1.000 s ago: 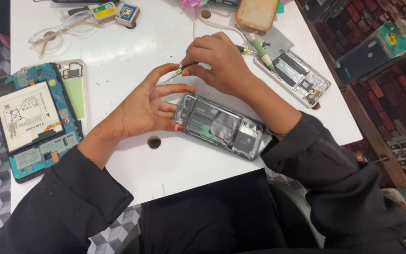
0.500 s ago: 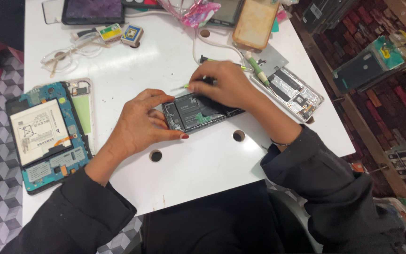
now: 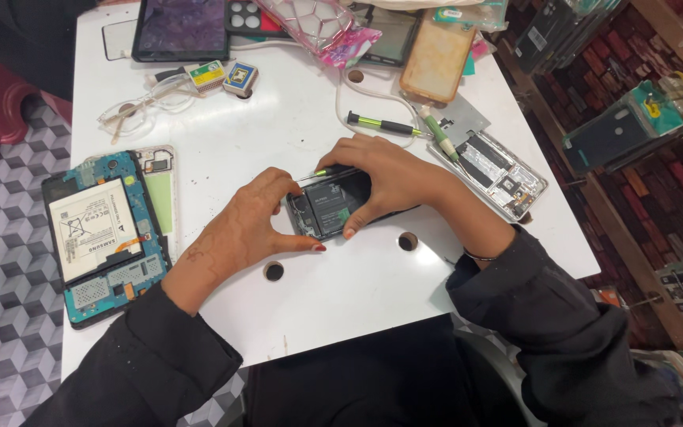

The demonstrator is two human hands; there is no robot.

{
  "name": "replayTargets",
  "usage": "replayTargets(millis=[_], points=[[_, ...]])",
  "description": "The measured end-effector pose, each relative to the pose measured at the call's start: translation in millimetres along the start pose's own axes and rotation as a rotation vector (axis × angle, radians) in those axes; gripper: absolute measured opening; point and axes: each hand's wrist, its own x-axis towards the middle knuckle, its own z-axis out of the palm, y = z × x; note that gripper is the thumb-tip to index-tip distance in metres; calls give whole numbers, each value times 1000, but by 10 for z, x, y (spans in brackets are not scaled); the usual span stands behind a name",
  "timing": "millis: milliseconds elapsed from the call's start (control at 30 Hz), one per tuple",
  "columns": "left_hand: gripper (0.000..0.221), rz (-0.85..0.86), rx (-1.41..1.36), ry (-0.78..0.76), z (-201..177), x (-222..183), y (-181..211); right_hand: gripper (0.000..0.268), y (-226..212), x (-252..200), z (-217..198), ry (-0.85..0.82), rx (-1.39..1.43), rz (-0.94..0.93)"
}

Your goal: The person uses a screwdriver to remove screws from the back of a disassembled smartphone. They carefully pry and lift the battery and internal components while working on a white table with other phone parts nearby.

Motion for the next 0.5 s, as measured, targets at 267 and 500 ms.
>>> replayTargets(millis=[267,500], points=[[82,88,24,-22,-29,-29,41,99,-73,-32,-33,-63,31,26],[83,122,64,-92,-22,-30,70,123,-103,-30,-34,-119,109,50]])
